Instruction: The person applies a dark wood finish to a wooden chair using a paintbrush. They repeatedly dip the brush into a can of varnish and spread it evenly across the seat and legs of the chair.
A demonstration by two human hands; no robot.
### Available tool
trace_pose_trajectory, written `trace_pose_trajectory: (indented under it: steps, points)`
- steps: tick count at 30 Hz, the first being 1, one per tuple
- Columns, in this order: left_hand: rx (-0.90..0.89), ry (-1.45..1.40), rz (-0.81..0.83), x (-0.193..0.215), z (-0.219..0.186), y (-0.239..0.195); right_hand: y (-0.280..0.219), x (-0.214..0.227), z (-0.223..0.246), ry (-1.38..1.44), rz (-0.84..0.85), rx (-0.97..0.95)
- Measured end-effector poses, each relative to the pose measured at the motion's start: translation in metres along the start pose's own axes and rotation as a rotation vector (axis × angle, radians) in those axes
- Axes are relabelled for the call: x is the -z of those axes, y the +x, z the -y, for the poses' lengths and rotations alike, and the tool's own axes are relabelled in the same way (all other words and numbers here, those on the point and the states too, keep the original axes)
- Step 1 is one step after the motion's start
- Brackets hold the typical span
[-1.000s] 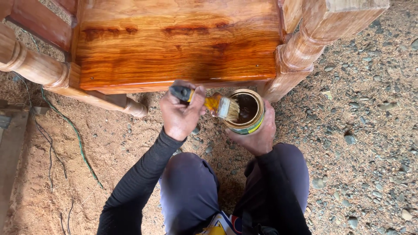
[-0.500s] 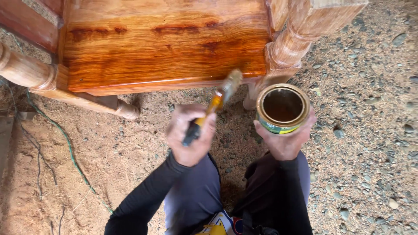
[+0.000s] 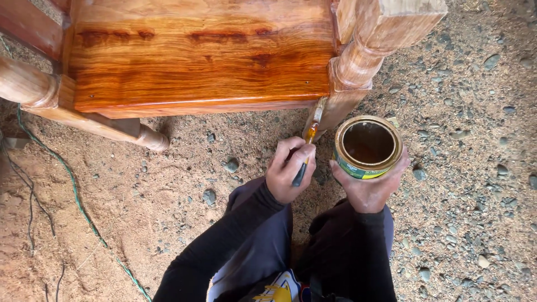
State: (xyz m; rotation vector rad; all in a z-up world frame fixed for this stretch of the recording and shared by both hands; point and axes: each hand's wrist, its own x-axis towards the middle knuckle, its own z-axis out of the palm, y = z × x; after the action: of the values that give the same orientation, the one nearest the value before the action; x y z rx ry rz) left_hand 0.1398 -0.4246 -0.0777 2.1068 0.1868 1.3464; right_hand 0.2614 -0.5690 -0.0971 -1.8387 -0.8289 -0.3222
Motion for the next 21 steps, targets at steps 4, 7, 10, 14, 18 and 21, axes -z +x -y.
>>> trace_pose_trajectory:
  steps: [4,7,10,14,18,21]
  points:
    - [0.013,0.09,-0.037,0.006,-0.005,-0.004,0.0,0.0,-0.001,0.105,-0.024,-0.035]
    - [0.001,0.099,-0.027,0.003,-0.007,-0.005,0.007,-0.001,-0.001,0.052,-0.022,0.003]
    - [0.011,0.114,-0.017,-0.001,-0.009,-0.003,0.005,0.003,0.01,0.043,0.034,0.014]
    - [0.007,0.098,-0.024,0.015,0.004,0.007,0.008,-0.001,0.015,0.074,0.058,-0.023]
    - [0.015,0.123,-0.094,0.057,0.017,-0.003,0.005,-0.002,0.012,0.276,0.081,-0.078]
    - [0.079,0.304,-0.203,0.093,0.034,-0.014,0.004,-0.004,0.011,0.149,0.095,-0.042]
